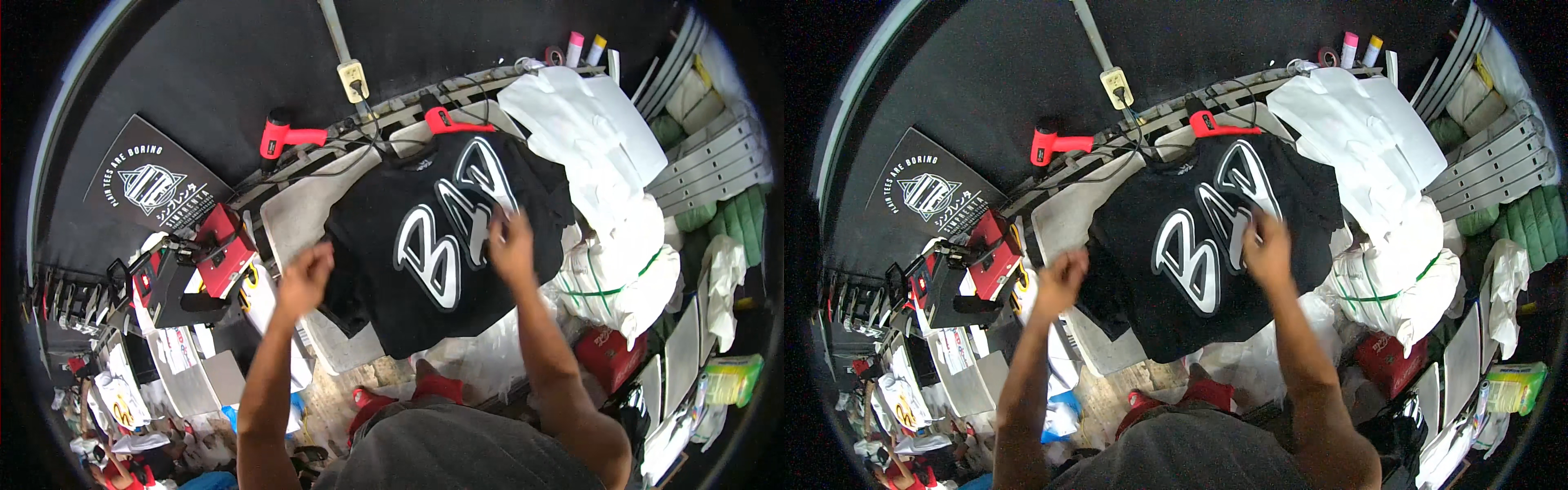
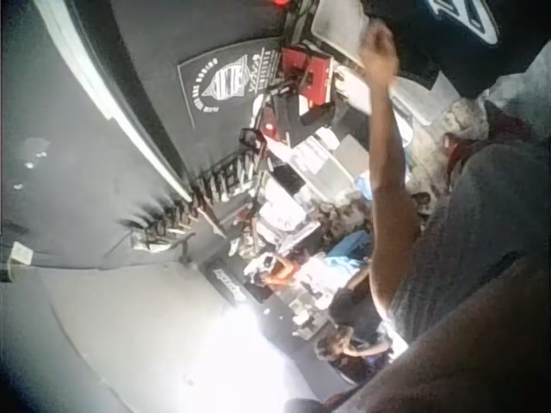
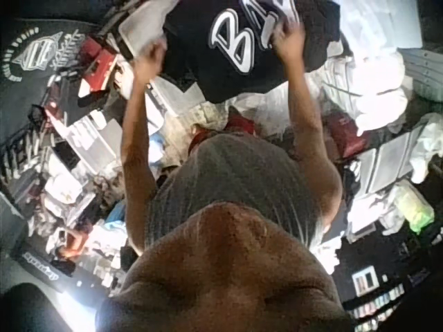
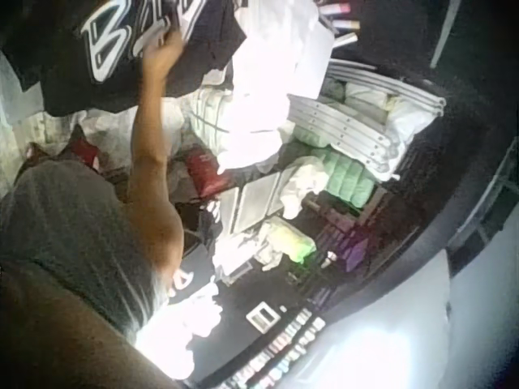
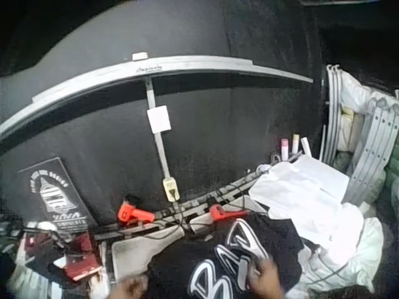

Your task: The person positions shirts onto a heat press, places transfer labels on them, applies heat using the press, peels the backing film, and stacks the completed shirts.

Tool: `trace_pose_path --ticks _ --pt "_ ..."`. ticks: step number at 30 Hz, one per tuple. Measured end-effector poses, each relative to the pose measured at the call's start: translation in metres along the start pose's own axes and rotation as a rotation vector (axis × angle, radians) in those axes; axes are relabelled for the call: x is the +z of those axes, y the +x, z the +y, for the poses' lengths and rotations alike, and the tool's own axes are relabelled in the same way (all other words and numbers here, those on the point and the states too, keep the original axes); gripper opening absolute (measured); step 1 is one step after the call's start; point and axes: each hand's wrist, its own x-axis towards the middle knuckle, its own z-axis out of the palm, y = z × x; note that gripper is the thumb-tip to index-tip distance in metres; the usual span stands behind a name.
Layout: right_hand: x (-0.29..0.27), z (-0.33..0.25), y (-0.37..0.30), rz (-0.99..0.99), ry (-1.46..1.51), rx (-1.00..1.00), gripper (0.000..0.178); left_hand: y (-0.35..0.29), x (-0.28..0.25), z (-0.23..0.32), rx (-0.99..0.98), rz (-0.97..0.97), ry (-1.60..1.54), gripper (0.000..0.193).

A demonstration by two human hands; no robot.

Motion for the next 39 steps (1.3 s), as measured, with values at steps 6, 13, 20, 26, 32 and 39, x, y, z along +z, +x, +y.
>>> trace_pose_path --ticks 6,13,20,26,32,39 --pt "0.029 -0.044 -0.263 -0.648 -0.411 -0.342 0.063 -0.188 0.035 -0.056 -0.337 -0.311 0.071 0.024" --pt "-0.027 -0.053 -0.272 -0.615 -0.057 0.573 0.026 -0.270 0.055 -0.073 -0.275 -0.582 0.047 0.026" --pt "-0.220 -0.083 -0.425 0.581 -0.317 0.601 0.028 -0.244 0.037 -0.099 -0.159 -0.833 -0.224 0.026" --pt "-0.350 -0.152 -0.615 0.957 -0.964 0.956 0.034 -0.254 0.022 -0.117 0.052 -0.844 -0.146 0.025" --pt "-0.356 -0.124 -0.708 0.752 -0.965 1.487 0.061 -0.277 0.016 -0.117 0.260 -0.902 -0.011 0.022" --pt "-0.360 -0.107 -0.727 0.755 -1.072 1.367 0.027 -0.286 0.014 -0.181 0.061 -0.994 -0.154 0.023"
